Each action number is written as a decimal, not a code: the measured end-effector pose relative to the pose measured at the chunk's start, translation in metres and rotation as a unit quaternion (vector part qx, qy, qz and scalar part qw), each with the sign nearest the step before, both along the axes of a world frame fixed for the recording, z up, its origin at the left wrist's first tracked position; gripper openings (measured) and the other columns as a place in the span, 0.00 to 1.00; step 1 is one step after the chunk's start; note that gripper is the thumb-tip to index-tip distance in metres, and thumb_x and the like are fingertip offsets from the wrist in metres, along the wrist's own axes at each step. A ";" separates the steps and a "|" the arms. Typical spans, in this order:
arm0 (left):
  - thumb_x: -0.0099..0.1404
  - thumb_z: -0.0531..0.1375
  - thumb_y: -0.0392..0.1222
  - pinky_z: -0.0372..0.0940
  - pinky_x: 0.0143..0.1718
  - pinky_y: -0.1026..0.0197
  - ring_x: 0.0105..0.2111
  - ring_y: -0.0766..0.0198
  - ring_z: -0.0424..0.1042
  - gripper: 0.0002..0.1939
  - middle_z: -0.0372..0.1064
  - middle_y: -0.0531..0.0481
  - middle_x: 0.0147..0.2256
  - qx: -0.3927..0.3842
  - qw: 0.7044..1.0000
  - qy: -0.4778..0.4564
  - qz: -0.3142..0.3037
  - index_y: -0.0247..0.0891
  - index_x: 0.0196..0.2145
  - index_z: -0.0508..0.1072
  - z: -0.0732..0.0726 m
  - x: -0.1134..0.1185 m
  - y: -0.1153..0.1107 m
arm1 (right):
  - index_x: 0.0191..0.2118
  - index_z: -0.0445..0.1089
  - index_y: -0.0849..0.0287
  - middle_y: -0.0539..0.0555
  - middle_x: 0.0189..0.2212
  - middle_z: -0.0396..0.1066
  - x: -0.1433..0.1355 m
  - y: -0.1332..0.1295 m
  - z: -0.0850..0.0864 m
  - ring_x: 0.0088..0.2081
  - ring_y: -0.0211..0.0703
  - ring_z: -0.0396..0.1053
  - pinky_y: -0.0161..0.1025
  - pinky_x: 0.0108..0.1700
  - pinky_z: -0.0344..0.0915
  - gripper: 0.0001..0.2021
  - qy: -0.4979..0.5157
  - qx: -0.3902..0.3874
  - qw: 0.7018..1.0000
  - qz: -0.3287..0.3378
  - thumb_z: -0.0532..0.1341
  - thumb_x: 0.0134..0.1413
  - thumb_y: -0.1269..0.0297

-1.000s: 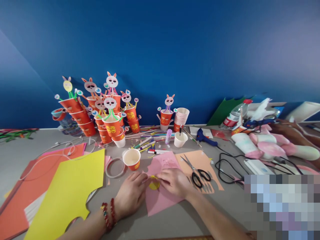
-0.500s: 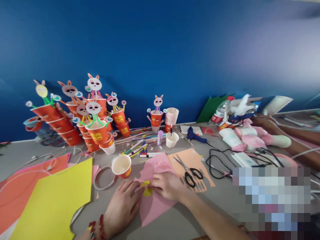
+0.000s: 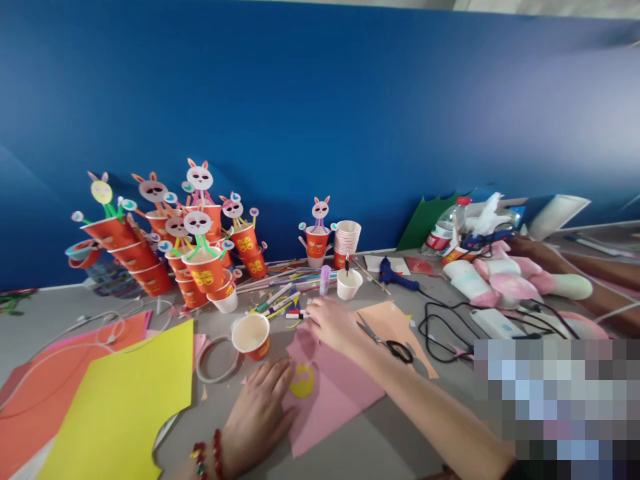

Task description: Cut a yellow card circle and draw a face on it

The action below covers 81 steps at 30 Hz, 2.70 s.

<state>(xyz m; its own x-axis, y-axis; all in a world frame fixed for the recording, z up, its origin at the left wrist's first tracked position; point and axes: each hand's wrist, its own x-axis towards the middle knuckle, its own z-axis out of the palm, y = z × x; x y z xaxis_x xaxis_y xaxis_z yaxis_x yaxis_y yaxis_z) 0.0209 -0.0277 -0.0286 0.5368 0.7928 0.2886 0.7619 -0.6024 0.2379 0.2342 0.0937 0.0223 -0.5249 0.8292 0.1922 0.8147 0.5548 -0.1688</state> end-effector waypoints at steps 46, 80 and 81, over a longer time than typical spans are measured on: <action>0.76 0.36 0.57 0.55 0.28 0.62 0.25 0.64 0.60 0.26 0.63 0.50 0.26 -0.137 0.938 -0.207 -0.244 0.39 0.29 0.60 0.015 0.012 -0.015 | 0.23 0.65 0.58 0.48 0.17 0.67 0.009 -0.142 -0.010 0.22 0.36 0.61 0.34 0.28 0.58 0.19 0.476 -0.333 0.810 0.080 0.60 0.63 0.56; 0.69 0.53 0.35 0.61 0.29 0.55 0.29 0.56 0.70 0.18 0.72 0.48 0.33 -0.008 0.994 0.046 -0.095 0.37 0.56 0.66 0.009 0.000 -0.003 | 0.28 0.63 0.55 0.46 0.21 0.65 0.017 -0.081 -0.051 0.23 0.38 0.60 0.35 0.26 0.56 0.07 0.415 -0.237 0.878 0.023 0.59 0.56 0.69; 0.70 0.53 0.35 0.61 0.29 0.55 0.29 0.56 0.70 0.17 0.72 0.48 0.33 -0.009 0.995 0.046 -0.092 0.37 0.56 0.67 0.009 0.000 -0.003 | 0.27 0.63 0.55 0.47 0.21 0.65 0.017 -0.081 -0.051 0.23 0.38 0.61 0.35 0.26 0.56 0.07 0.408 -0.236 0.881 0.024 0.58 0.56 0.69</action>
<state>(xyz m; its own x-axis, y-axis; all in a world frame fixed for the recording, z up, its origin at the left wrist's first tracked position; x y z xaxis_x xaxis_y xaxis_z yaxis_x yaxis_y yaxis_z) 0.0211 -0.0306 -0.0196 0.6971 0.6829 0.2183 0.6575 -0.7303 0.1853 0.2511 0.0126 -0.0290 -0.4086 0.8983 0.1615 0.2916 0.2962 -0.9095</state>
